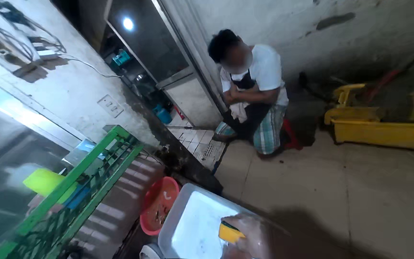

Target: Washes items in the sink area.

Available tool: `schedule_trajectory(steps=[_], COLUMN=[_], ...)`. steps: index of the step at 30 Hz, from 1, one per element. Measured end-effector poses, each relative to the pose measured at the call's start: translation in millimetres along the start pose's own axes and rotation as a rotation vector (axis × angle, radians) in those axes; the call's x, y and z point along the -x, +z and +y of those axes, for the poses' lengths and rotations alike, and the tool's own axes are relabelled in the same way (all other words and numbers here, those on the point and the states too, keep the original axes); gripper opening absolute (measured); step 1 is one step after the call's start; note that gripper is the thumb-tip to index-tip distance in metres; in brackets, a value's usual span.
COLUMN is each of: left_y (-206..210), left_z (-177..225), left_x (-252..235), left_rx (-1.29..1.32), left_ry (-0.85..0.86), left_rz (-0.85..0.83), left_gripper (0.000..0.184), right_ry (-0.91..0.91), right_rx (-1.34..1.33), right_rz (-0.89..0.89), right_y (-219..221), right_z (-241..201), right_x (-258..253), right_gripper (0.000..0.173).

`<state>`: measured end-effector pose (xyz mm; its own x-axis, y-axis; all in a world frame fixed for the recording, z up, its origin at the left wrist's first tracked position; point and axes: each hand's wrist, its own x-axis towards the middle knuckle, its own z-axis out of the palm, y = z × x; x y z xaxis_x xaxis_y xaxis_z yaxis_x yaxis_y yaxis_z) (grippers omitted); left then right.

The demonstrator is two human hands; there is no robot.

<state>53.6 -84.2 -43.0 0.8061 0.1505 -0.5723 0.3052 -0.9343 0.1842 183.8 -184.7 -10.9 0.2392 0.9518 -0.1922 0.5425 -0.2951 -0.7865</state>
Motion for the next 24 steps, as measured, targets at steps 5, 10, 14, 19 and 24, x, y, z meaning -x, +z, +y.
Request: schedule_trajectory(steps=[5,10,14,19,24], left_y=[8,6,-13,-32,-52], left_z=[25,-5,-40,-44,-13], left_x=[0,-14,0,24,25], left_rx=[-0.01,0.316,1.214,1.78,1.809], left_ry=[-0.091,-0.224,-0.39,-0.244,-0.176], left_rz=[0.197,0.49,0.705,0.957,1.073], left_gripper=[0.039,0.035,0.046,0.039,0.035], right_ry=[-0.078,0.016,0.079,0.147,0.202], right_rx=[0.028,-0.147,-0.225,-0.52,-0.955], right_rz=[-0.03,-0.028,-0.025,0.017,0.084], right_y=[4,-9,-11,-16,-1], right_z=[17,13,17,16,10], right_x=[10,7,3,-3,-37], right_gripper=[0.06,0.063,0.058,0.055,0.05])
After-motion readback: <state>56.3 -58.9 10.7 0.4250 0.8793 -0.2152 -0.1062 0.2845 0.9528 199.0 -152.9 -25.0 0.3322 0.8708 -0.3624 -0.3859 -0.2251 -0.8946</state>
